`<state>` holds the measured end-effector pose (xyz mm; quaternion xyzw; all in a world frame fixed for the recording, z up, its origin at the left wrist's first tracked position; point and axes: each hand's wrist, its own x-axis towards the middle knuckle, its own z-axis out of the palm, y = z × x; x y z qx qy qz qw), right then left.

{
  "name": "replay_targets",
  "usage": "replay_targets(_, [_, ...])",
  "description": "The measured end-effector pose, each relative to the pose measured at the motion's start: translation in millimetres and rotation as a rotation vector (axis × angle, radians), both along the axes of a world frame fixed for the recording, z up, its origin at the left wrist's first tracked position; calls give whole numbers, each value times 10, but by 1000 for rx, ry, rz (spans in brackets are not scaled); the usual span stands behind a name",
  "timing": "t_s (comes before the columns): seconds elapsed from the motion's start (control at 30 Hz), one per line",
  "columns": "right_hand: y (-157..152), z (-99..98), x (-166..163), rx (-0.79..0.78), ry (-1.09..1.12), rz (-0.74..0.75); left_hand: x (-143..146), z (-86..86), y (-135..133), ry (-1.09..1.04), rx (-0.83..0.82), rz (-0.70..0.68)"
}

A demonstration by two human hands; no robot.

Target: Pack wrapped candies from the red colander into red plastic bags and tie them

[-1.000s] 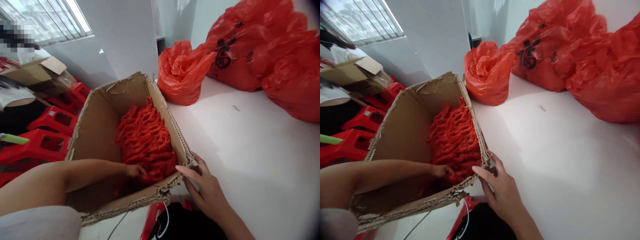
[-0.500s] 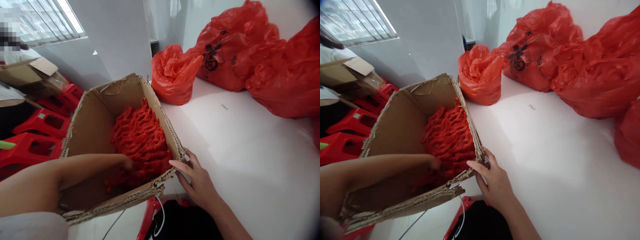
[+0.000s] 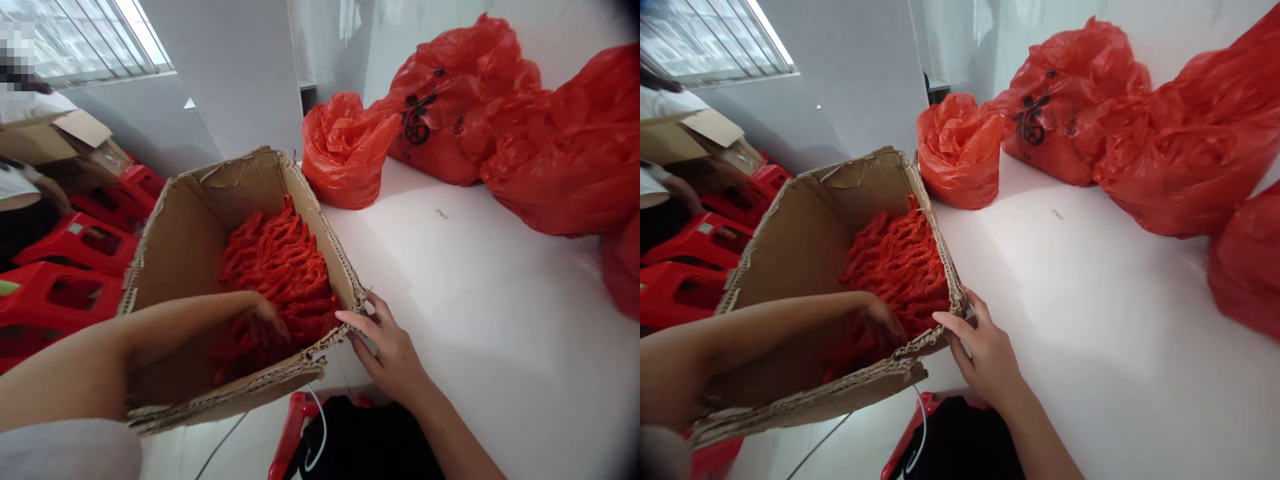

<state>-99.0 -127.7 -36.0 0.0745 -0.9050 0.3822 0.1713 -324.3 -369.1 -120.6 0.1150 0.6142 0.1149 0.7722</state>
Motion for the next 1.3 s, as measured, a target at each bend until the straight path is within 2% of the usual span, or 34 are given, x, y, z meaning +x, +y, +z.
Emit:
replay_targets(0.07, [-2, -3, 0, -1, -6, -2, -174, 101, 5, 73, 39, 69])
replay_targets(0.17, [-5, -12, 0, -10, -16, -6, -286, 169, -16, 307, 115, 183])
replay_targets(0.3, [-2, -15, 10, -15, -14, -2, -282, 196, -18, 556, 132, 211])
replay_targets(0.37, [-2, -8, 18, -9, -22, -5, -347, 337, 46, 642, 169, 233])
replay_targets(0.43, [-6, 7, 24, 9, -30, -19, -448, 613, 165, 737, 263, 290])
replay_targets(0.53, [-15, 26, 30, 18, -12, -35, -511, 1202, 402, 863, 480, 394])
replay_targets(0.63, [-11, 17, 85, -105, 20, -66, -311, 1791, 658, 912, 717, 448])
replay_targets(0.7, [3, 3, 208, -212, 26, -128, -47, 2094, 829, 905, 870, 427])
replay_targets(0.8, [12, 28, 582, -267, -16, -227, 423, 2379, 1089, 835, 1058, 256])
replay_targets(0.93, [-72, 166, 1352, -253, -160, -287, 1028, 2502, 1457, 757, 1149, -172])
replay_targets(1.03, [-177, 217, 2005, -280, -243, -407, 1442, 2460, 1739, 713, 1163, -529])
replay_targets(1.13, [-230, 163, 2692, -272, -293, -679, 1821, 2335, 2011, 706, 1144, -842])
replay_targets(1.2, [-220, 105, 3147, -219, -266, -917, 2047, 2223, 2191, 710, 1134, -979])
replay_targets(1.3, [-169, 60, 3705, -152, -215, -1228, 2332, 2043, 2469, 713, 1162, -1051])
